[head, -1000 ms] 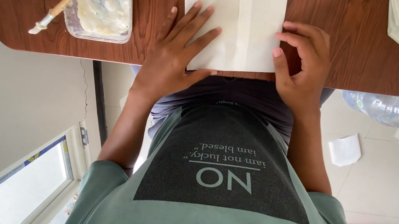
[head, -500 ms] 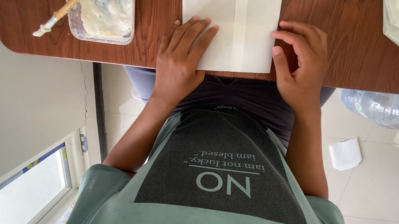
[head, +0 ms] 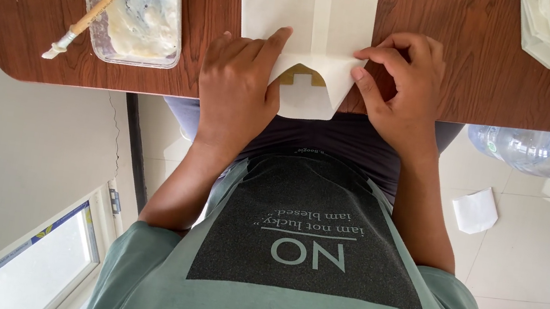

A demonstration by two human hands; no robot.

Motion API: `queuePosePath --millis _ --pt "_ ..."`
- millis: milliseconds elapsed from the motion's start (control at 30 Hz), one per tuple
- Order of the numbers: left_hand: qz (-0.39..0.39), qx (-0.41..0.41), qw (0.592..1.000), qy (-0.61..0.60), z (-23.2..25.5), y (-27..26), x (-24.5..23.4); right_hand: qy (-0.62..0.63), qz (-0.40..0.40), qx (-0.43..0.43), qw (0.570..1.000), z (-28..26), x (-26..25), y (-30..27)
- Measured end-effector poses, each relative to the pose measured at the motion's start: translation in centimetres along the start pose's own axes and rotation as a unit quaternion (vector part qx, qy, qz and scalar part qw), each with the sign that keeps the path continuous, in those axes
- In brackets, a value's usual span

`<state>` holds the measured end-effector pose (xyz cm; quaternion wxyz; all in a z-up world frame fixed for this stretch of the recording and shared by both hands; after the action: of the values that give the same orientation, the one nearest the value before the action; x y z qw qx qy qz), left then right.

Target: Applying glue to paper sheets and folding them to create bags.

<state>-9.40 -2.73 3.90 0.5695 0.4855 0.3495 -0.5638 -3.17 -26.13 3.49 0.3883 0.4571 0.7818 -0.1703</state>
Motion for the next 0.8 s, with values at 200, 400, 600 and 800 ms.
queuePosePath --millis 200,400,600,800 --pt "-0.030 0.013 0.999 0.031 0.0 1.6 -0.1 -0.014 0.012 -0.058 0.998 0.0 1.0 1.5" --pt "-0.127 0.093 0.961 -0.229 -2.3 3.3 -3.1 -0.036 -0.004 -0.026 0.999 0.5 1.6 2.6" --pt "-0.028 0.132 0.961 -0.241 -4.6 4.4 1.3 -0.044 -0.013 -0.026 0.999 0.7 1.7 3.6" --pt "-0.015 0.145 0.961 -0.235 -4.7 6.4 1.5 -0.025 -0.035 -0.075 0.996 -0.7 1.1 6.5"
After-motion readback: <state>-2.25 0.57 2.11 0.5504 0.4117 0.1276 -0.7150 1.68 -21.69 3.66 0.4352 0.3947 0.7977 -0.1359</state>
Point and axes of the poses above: each hand's wrist, its own y-axis towards the middle knuckle, its own x-axis out of the palm, z = x × y, the point moved 1 cm from there along y, towards the middle knuckle, and after that the axes turned 6 degrees about -z, right-handed, at the moved point
